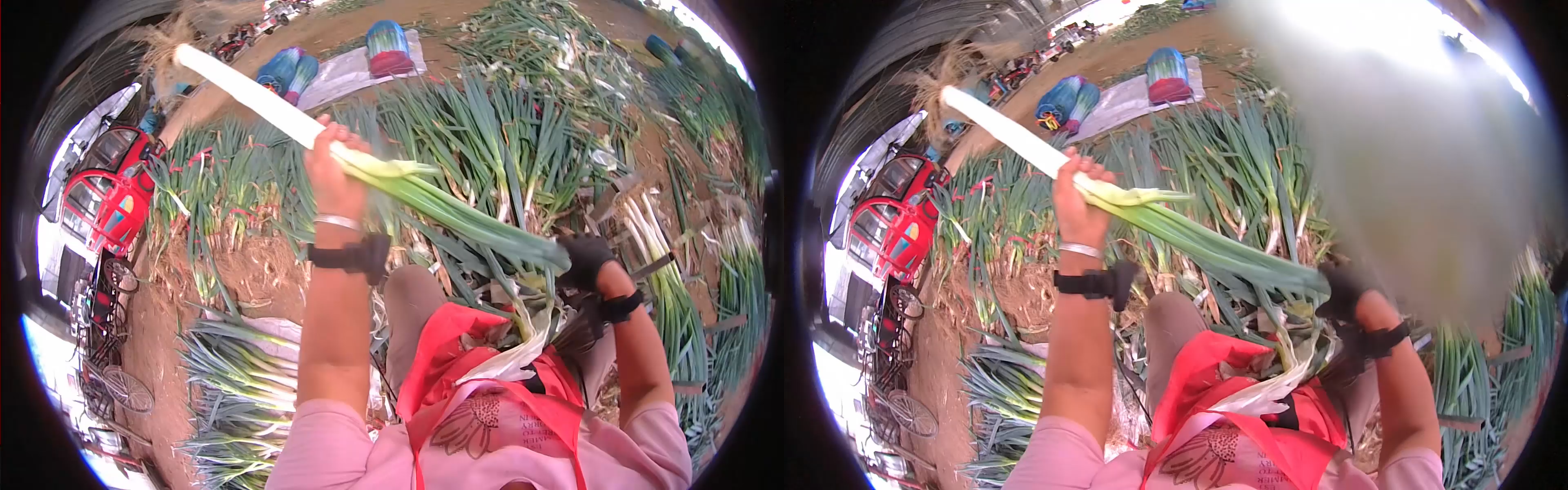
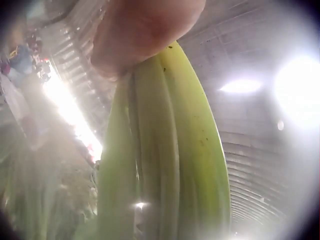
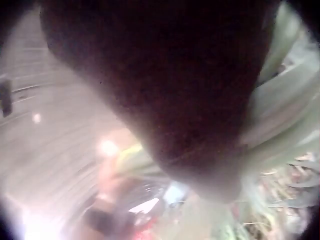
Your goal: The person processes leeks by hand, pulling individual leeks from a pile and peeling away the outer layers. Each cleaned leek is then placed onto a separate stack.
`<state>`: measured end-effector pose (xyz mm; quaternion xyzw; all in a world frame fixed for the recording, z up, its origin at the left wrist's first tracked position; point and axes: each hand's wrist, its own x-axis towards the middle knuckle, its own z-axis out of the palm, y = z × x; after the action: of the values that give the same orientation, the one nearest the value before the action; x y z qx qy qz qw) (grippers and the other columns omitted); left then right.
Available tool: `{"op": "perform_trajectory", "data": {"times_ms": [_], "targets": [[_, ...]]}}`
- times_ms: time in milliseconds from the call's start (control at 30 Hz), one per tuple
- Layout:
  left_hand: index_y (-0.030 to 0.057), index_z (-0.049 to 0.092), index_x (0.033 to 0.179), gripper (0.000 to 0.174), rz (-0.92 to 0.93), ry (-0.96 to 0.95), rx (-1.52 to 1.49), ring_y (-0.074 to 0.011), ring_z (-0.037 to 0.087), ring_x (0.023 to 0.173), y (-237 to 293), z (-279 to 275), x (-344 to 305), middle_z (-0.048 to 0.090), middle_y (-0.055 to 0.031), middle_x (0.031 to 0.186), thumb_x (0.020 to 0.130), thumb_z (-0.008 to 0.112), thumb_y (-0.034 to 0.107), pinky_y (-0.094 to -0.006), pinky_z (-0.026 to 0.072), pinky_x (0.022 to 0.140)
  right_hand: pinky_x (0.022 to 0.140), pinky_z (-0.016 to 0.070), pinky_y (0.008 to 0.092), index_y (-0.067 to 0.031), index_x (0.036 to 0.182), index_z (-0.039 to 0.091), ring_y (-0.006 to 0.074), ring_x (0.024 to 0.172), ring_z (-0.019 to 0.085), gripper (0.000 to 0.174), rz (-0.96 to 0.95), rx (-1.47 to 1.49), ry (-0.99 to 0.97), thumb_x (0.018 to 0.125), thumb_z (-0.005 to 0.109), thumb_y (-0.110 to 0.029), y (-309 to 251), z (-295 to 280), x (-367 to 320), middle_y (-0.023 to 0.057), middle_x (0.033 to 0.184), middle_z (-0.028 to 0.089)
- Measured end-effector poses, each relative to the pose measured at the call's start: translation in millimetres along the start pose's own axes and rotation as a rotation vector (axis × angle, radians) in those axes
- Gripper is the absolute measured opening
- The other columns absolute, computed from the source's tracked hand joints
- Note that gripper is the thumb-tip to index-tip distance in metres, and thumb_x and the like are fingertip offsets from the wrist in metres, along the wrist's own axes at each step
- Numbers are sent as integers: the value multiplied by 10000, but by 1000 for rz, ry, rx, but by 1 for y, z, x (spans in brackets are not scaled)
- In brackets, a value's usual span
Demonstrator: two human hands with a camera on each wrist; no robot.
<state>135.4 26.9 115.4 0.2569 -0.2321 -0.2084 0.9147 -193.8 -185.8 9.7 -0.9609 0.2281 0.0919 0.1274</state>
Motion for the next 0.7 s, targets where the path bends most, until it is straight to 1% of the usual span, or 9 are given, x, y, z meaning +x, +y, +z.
{"op": "perform_trajectory", "data": {"times_ms": [100,167,300,333,400,433,500,533,700], "targets": [[88,475,1060,217,-4,-28,-25,-124,461,650,-1,-1,-2,456,-9,745,859,552,66,-291,427,614,937,440,438,-81,1309,462,375,1089,553,817,-84,282,358,591,831,-206,-28,-50,-13,196,1198,560],[112,485,1043,212,-40,-49,-28,-117,432,650,-13,6,-7,446,6,737,841,545,88,-304,415,636,981,420,424,-63,1346,420,374,1143,522,844,-310,356,598,618,823,-202,-70,-88,-7,200,1245,538],[99,506,1019,192,-135,-183,-148,-116,406,649,-30,31,-21,424,8,726,832,537,131,-292,402,629,893,466,415,-75,1338,437,375,1086,556,759,-758,457,858,687,772,-272,-139,-106,50,215,1200,560],[97,507,1021,188,-130,-211,-140,-115,407,651,-29,37,-23,422,8,725,838,534,133,-291,401,623,893,466,415,-75,1338,437,375,1086,556,759,-761,457,858,687,772,-272,-142,-104,56,215,1200,560],[96,509,1023,184,-114,-233,-126,-115,408,654,-23,43,-25,420,8,724,844,531,135,-289,399,616,848,475,428,-80,1233,526,361,1002,590,569,-730,575,516,751,712,-320,-150,-104,62,197,1092,598],[91,511,1021,178,-112,-206,-112,-115,405,652,-20,45,-25,419,8,721,851,531,141,-291,400,612,848,475,428,-80,1233,526,361,1002,590,569,-740,574,512,751,712,-320,-152,-102,60,197,1092,598],[87,513,1020,173,-105,-173,-98,-115,403,650,-17,43,-23,417,8,719,858,532,147,-292,400,608,791,477,446,-79,1071,598,350,908,610,370,-485,337,516,824,626,-353,-153,-100,46,177,964,614],[83,513,1017,172,-83,-151,-62,-115,410,640,-18,39,-22,418,7,713,860,542,147,-289,401,596,649,473,446,-69,897,581,349,757,598,291,-548,279,658,887,570,-360,-151,-87,53,141,818,582],[73,508,973,149,-86,9,67,-112,435,593,-26,37,-24,429,6,682,856,575,138,-281,405,548,577,485,455,-111,827,608,345,655,617,285,-416,153,602,898,528,-375,-150,-79,19,126,740,606]]}}
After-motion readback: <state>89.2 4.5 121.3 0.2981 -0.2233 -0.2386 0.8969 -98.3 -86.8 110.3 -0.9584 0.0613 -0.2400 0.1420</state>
